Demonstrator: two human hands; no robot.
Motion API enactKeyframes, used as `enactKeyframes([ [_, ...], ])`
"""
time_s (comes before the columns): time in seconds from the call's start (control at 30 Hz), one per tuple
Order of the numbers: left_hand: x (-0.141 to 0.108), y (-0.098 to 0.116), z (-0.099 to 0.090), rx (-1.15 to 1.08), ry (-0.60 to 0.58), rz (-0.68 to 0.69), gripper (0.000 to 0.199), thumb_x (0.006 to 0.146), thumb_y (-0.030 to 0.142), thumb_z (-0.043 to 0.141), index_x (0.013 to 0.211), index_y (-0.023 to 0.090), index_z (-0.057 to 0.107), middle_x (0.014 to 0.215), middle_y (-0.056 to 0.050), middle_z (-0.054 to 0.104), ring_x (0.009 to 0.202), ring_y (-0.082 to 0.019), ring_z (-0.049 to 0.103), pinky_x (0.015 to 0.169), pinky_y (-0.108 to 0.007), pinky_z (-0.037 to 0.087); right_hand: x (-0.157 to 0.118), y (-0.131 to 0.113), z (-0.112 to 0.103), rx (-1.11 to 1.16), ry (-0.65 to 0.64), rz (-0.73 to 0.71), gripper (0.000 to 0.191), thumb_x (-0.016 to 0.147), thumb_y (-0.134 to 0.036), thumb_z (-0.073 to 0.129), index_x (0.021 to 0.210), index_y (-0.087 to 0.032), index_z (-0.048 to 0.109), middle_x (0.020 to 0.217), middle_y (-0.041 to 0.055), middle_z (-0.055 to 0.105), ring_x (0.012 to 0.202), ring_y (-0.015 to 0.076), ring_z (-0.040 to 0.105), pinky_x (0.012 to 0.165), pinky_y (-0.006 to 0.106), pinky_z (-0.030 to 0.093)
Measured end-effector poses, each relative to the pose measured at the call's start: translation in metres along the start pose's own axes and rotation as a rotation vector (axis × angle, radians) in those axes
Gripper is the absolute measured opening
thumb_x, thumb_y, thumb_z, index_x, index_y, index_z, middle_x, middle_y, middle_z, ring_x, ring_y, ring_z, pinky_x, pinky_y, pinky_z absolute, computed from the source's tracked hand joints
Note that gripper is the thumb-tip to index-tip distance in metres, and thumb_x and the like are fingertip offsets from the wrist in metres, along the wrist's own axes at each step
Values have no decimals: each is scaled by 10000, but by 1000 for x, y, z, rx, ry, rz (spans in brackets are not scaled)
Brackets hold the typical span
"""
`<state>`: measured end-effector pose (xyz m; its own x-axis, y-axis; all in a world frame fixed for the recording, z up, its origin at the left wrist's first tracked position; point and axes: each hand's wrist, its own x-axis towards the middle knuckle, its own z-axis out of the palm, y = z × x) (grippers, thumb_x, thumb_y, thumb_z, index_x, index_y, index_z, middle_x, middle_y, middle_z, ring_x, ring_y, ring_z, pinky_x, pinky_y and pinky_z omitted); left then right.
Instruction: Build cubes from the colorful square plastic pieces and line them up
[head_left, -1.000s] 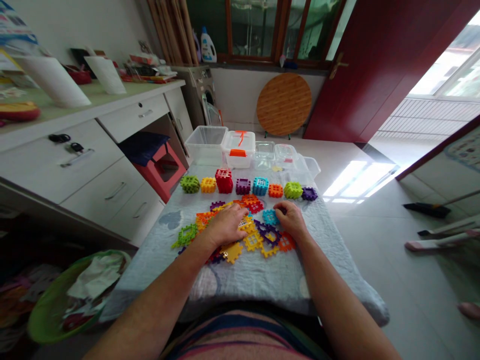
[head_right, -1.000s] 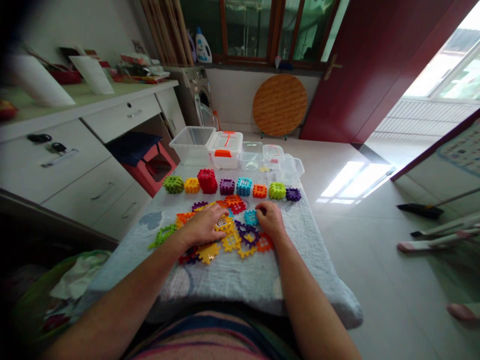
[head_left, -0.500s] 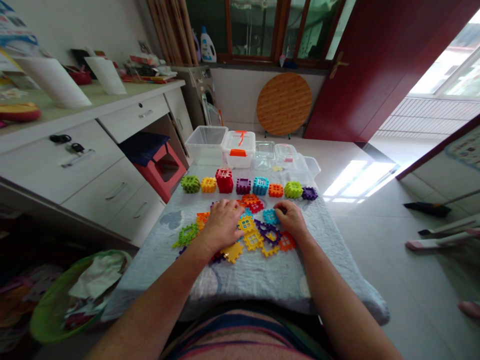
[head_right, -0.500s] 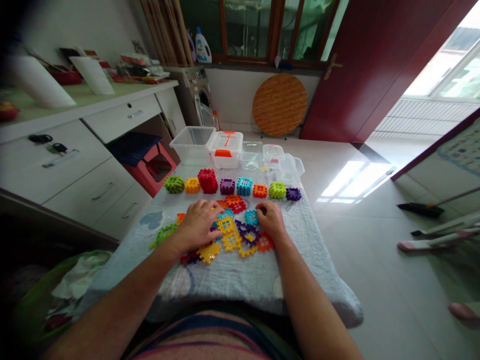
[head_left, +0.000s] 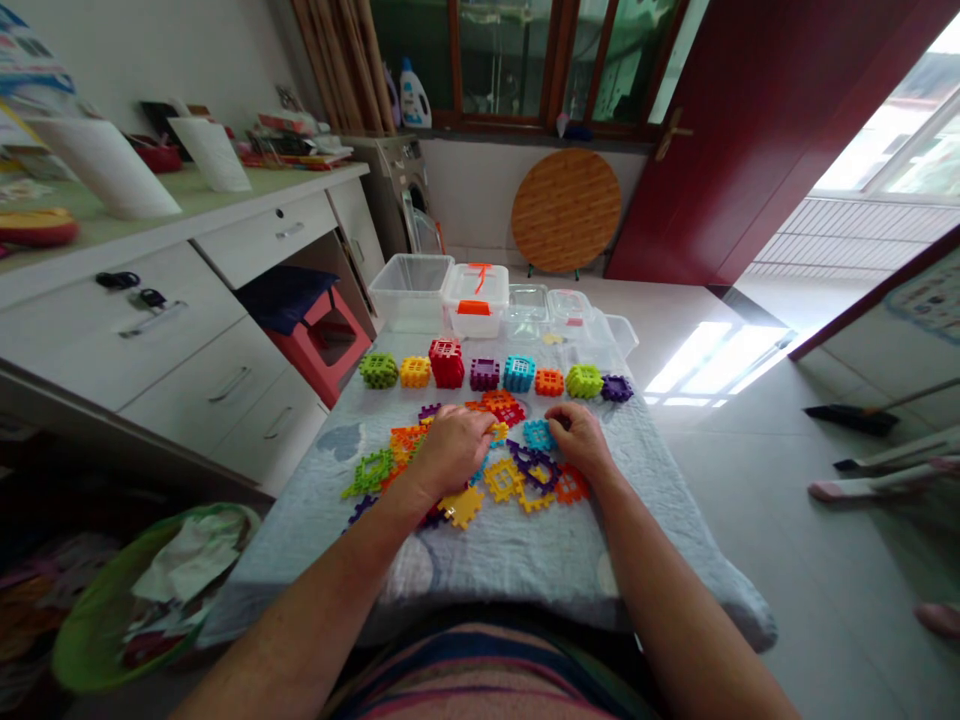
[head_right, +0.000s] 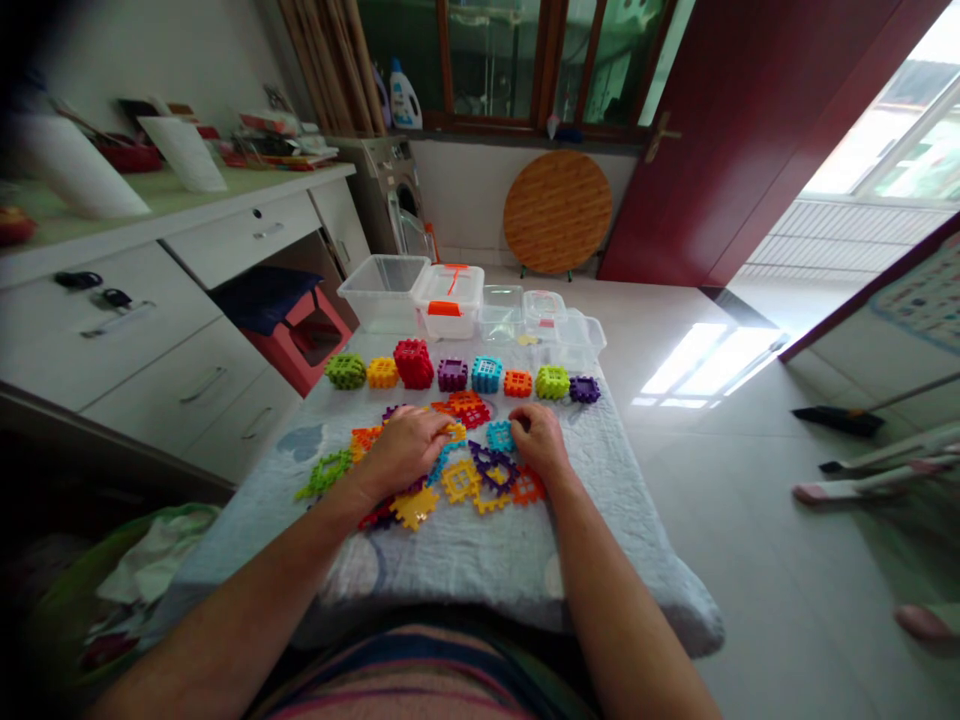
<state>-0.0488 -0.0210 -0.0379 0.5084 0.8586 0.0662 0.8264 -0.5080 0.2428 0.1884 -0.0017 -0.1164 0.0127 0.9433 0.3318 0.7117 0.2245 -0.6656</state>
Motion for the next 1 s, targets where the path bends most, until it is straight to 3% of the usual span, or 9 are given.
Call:
enactKeyframes([
  [0.1, 6, -1, -3, -220, 0, -37, 273, 905, 269, 509, 1146, 204, 621, 1063, -61, 718, 958, -216, 650, 900, -346, 458, 0, -2, -1, 1, 1, 4, 166, 739, -209, 528, 751, -198, 694, 770, 39, 690, 743, 187, 596, 771, 317, 451],
  [0.17, 7, -5, -3, -245, 7, -46, 298, 895, 276, 524, 1169, 197, 609, 1129, -69, 695, 1021, -220, 632, 922, -340, 455, 0, -3, -2, 7, -4, 8, 164, 734, -210, 528, 747, -200, 691, 768, 40, 689, 736, 187, 594, 763, 316, 452],
  [0.3, 4, -25, -5, -78, 73, -136, 368, 863, 309, 560, 1211, 196, 592, 1232, -100, 638, 1157, -275, 560, 989, -406, 417, 0, -5, -3, 15, -4, 6, 166, 732, -208, 525, 749, -206, 690, 769, 39, 689, 738, 187, 594, 764, 315, 453],
  [0.47, -1, -39, -8, 84, -95, -202, 446, 810, 401, 619, 1207, 200, 600, 1170, -120, 650, 1100, -317, 590, 931, -443, 434, 0, -4, -2, 1, -11, 2, 165, 734, -209, 527, 752, -202, 692, 772, 38, 687, 754, 191, 600, 784, 323, 451],
  [0.6, 0, -35, -8, 146, -105, -225, 430, 796, 358, 612, 1195, 197, 604, 1117, -119, 667, 1055, -307, 623, 890, -422, 450, 0, -1, -2, 1, -15, -5, 173, 741, -208, 522, 766, -197, 693, 784, 43, 685, 755, 191, 598, 763, 315, 450],
  [0.83, 4, -21, -10, 68, 32, -89, 547, 775, 329, 625, 1293, 172, 548, 1195, -118, 675, 1091, -286, 625, 992, -424, 412, 1, 0, -1, -7, -23, -11, 174, 743, -201, 522, 770, -197, 694, 788, 40, 686, 749, 185, 591, 757, 310, 447],
  [1.0, 12, -5, 4, -39, -3, 50, 543, 794, 324, 626, 1307, 171, 538, 1270, -106, 643, 1148, -259, 598, 1006, -361, 429, 1, -2, -2, -15, -15, -13, 163, 743, -198, 532, 757, -203, 695, 776, 37, 689, 743, 186, 590, 767, 315, 449],
])
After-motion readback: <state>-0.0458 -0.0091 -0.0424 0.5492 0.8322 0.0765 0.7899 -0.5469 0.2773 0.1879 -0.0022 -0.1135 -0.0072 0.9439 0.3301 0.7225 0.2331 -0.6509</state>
